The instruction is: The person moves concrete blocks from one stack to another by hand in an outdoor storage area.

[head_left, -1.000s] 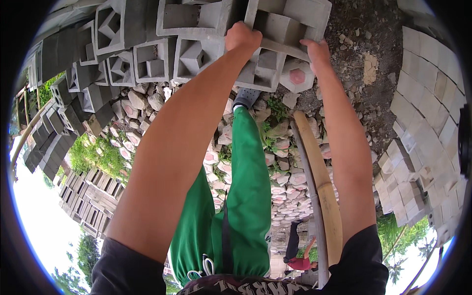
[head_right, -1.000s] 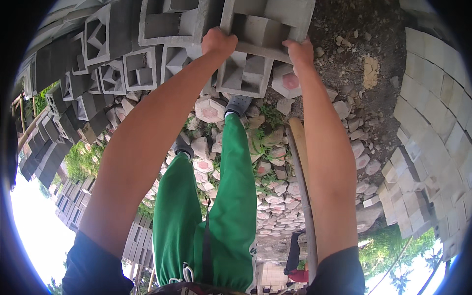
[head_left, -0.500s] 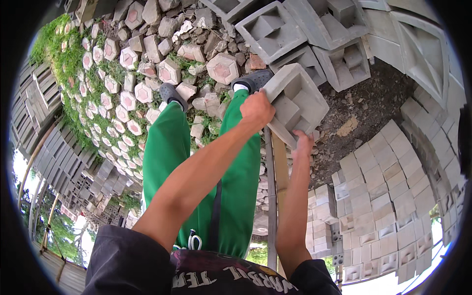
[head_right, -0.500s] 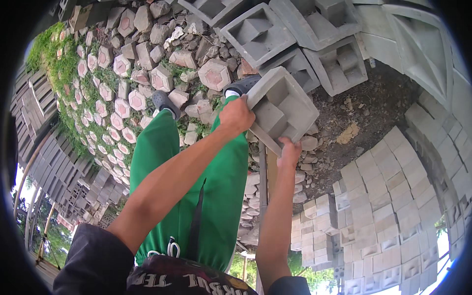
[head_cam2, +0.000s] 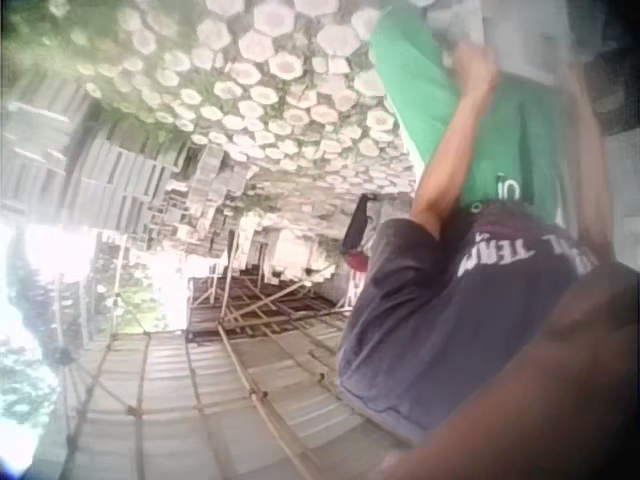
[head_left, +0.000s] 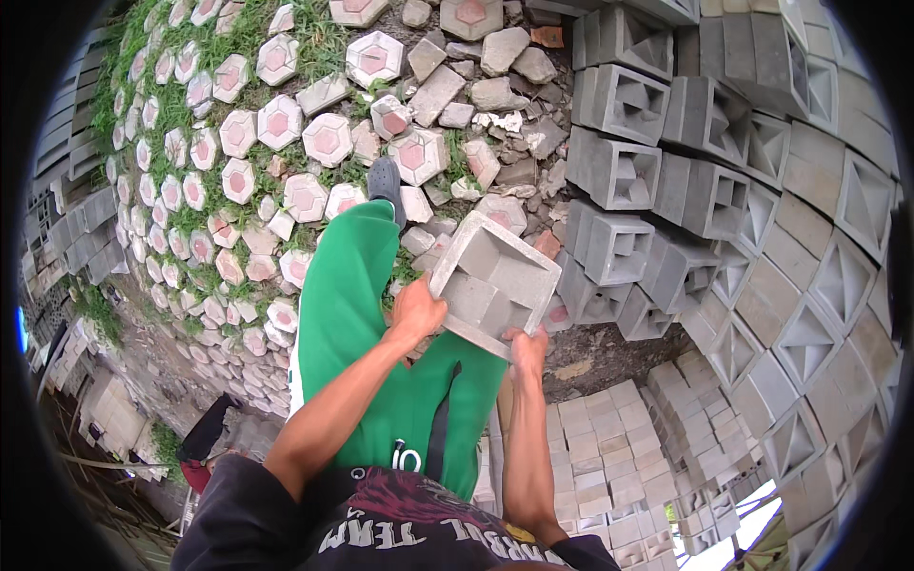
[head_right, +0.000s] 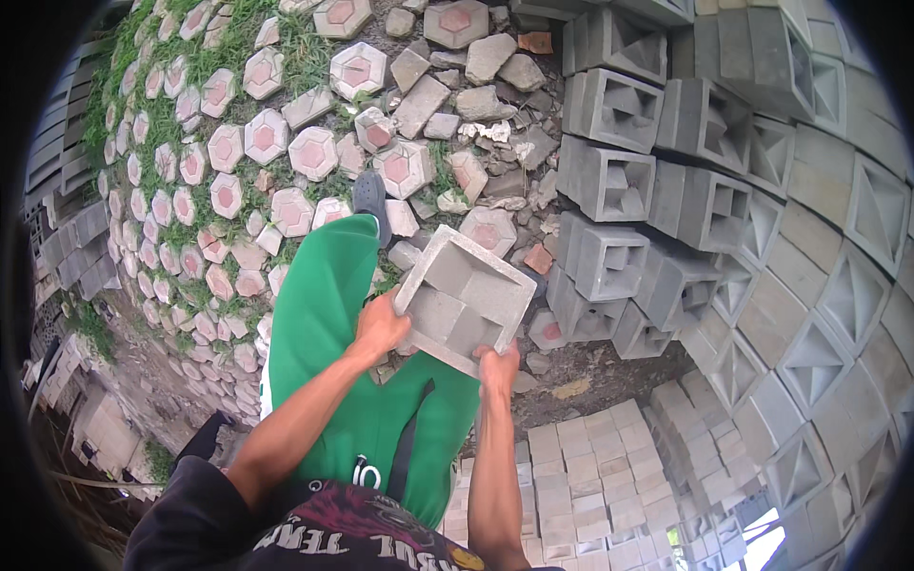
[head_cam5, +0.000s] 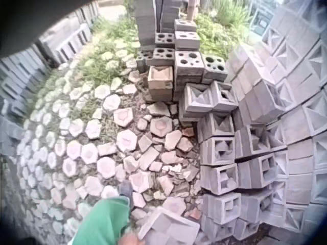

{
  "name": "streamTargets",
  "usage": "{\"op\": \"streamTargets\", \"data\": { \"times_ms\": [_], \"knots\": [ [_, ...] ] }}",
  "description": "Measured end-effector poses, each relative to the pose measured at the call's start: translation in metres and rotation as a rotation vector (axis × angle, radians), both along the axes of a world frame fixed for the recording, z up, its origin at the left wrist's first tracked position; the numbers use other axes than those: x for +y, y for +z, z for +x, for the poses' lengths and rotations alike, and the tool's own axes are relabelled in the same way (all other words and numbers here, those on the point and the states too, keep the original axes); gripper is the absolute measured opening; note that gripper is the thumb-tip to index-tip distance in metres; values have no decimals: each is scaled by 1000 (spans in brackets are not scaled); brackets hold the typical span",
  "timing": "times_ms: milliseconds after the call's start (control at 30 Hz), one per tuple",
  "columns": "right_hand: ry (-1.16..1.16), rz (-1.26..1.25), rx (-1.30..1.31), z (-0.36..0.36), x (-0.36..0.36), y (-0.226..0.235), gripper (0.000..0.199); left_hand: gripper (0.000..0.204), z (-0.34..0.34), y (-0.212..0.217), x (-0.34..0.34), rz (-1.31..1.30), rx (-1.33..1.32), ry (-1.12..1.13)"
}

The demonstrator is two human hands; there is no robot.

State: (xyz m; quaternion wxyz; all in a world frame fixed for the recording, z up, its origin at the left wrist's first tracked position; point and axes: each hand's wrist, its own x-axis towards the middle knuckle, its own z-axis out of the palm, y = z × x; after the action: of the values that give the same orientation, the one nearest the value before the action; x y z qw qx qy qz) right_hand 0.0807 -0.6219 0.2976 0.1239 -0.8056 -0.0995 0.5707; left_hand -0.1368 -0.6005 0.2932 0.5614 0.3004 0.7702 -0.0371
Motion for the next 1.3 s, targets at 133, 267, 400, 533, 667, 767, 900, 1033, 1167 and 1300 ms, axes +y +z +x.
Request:
{"op": "streamTargets", "data": {
  "times_ms": [133, 267, 400, 533, 667, 767, 900, 1033, 1167, 1300],
  "knots": [
    [277, 103, -75, -90, 56, 72, 53, 60, -104, 80, 21, 102, -69, 172],
    [428, 179, 13, -177, 120, 169, 50, 80, -200, 152, 36, 288, -258, 558],
    [564, 297, 52, -248, 168, 267, 35, 90, -266, 180, 61, 68, -1036, 1051],
    [696, 310, 122, -281, 207, 297, 47, 83, -279, 198, 89, 328, -1193, 1280],
    [825, 397, 217, -319, 263, 303, 47, 80, -297, 209, 119, 481, -1181, 1419],
    [888, 458, 321, -355, 315, 308, 46, 80, -327, 228, 154, 582, -1220, 1453],
    [1126, 517, 386, -412, 392, 344, 40, 80, -369, 302, 207, 865, -1043, 1473],
    [1381, 563, 664, -457, 461, 388, 62, 75, -393, 352, 234, 1194, -877, 1518],
    [989, 111, 1131, -522, 498, 353, 78, 69, -391, 402, 253, 1237, -756, 1730],
    [1047, 123, 1295, -561, 505, 327, 77, 72, -409, 360, 250, 1347, -616, 1788]
  ]
}}
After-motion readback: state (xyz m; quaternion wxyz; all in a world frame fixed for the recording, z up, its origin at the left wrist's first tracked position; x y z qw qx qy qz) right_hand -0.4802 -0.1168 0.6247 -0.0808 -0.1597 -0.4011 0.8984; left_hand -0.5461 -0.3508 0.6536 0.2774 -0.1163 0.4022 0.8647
